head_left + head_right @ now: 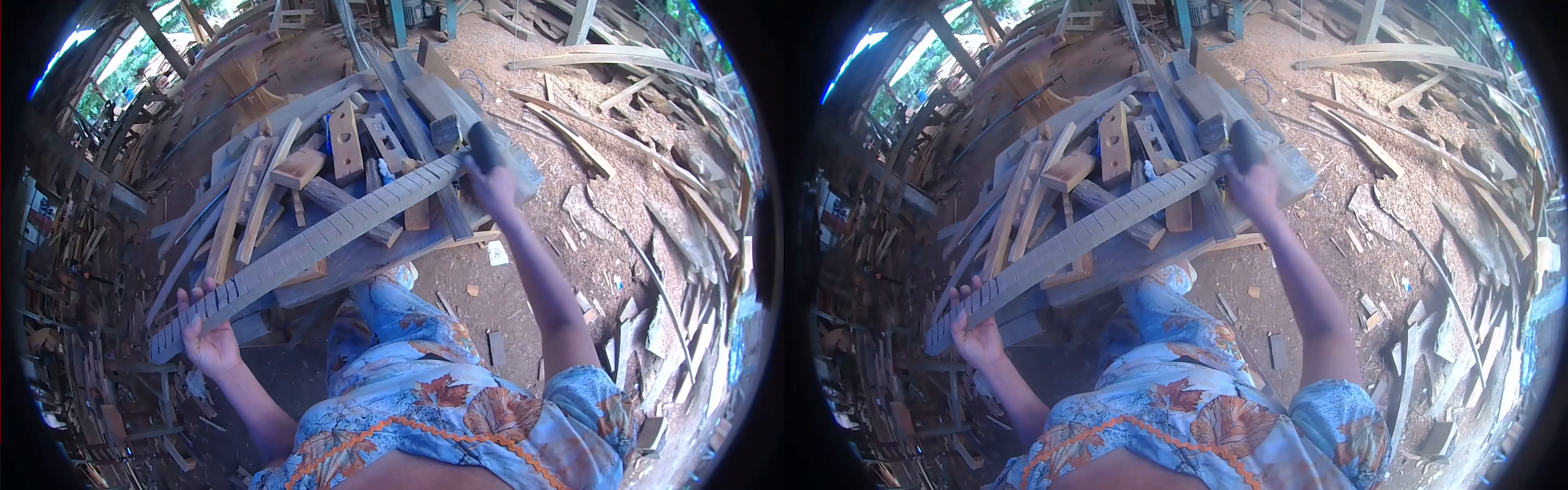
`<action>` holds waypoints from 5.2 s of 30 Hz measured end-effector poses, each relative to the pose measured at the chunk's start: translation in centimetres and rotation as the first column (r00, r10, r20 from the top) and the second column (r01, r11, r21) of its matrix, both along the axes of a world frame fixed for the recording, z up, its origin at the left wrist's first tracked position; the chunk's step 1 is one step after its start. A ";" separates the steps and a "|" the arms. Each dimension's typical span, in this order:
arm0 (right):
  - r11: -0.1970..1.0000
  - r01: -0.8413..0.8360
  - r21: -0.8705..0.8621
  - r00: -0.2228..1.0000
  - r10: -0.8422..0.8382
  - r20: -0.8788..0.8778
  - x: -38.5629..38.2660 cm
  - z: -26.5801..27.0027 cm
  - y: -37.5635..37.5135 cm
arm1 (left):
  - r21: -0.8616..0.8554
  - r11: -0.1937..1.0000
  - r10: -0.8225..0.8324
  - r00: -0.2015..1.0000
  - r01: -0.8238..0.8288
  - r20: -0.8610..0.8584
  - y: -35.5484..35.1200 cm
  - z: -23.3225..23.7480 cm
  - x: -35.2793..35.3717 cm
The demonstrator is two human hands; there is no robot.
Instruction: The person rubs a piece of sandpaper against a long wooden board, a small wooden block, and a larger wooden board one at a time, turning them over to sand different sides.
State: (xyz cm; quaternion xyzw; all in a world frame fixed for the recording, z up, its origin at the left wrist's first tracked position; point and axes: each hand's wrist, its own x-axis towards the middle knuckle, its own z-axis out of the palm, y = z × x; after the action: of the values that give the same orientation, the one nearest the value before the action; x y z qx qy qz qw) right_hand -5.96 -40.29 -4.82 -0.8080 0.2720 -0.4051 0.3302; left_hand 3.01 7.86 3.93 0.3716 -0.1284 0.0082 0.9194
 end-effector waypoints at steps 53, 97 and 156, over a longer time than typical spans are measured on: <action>0.987 -0.119 0.112 0.992 0.122 -0.024 1.0 -1.6 -1.5 | -0.070 0.993 -0.100 0.995 0.097 -0.030 2.4 -3.1 0.5; 0.754 -0.610 -0.244 0.776 0.630 0.006 -0.7 8.3 15.8 | -0.086 0.931 -0.324 0.911 0.355 0.254 3.5 -3.8 1.2; 0.684 -0.580 -0.442 0.765 0.644 -0.007 2.7 3.9 16.2 | 0.341 0.842 0.512 0.819 -0.419 -0.259 -1.0 -2.8 1.6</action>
State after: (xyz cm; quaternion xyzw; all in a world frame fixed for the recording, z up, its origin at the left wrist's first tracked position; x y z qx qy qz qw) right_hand -3.24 -24.08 -0.91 -0.8706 -0.1329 -0.3788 0.2844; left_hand 4.56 6.84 1.12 0.5085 0.1280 0.1528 0.8377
